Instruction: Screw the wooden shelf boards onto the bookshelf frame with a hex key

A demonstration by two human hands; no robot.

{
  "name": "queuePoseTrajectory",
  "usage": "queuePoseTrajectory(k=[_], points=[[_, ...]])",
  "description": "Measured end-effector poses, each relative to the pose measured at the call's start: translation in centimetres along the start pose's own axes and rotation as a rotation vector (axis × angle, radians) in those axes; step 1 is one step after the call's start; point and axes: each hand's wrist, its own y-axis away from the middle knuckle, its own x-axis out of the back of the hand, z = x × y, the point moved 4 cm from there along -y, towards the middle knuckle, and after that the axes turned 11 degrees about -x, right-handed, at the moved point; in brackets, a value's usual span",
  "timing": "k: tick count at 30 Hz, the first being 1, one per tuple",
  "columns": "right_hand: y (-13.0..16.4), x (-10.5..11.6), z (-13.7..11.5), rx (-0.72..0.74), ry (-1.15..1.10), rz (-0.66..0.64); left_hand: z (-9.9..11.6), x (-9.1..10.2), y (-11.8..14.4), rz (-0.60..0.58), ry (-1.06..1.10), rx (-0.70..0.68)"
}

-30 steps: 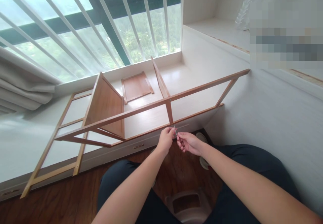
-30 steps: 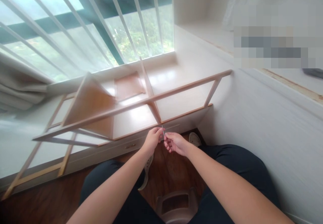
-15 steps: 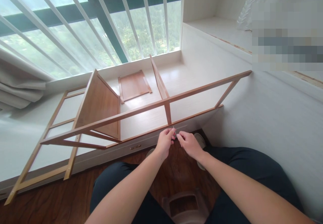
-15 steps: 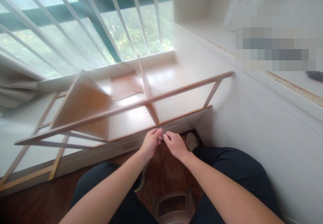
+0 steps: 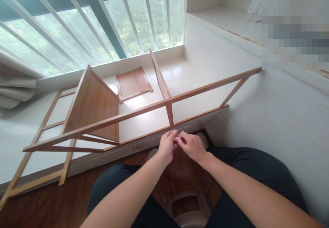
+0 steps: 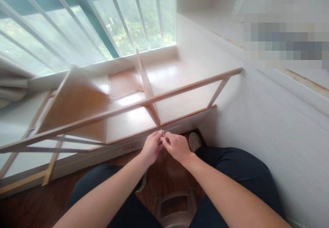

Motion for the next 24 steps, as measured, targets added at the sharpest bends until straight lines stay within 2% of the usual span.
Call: queuePoseTrajectory(k=[7,19,22,24], points=[[-0.13,-0.10,0.33,-0.033,-0.054,-0.018,-0.28,0.04,-0.22,0.015,0.011,0.042],[-0.51,-0.38,0.53,-0.048,-0.099,-0.045,-0.28,0.05,-0.65,0.050,-0.013,0.040],[-0.47,-0.31,0.46,-0.069,-0.184,-0.062,-0.27,0.09,-0.70,0.036,-0.017,0.026],[-0.41,-0.66,0.54,-0.107,-0.331,-0.096,-0.23,0.15,-0.76,0.044,-0.013,0.019]])
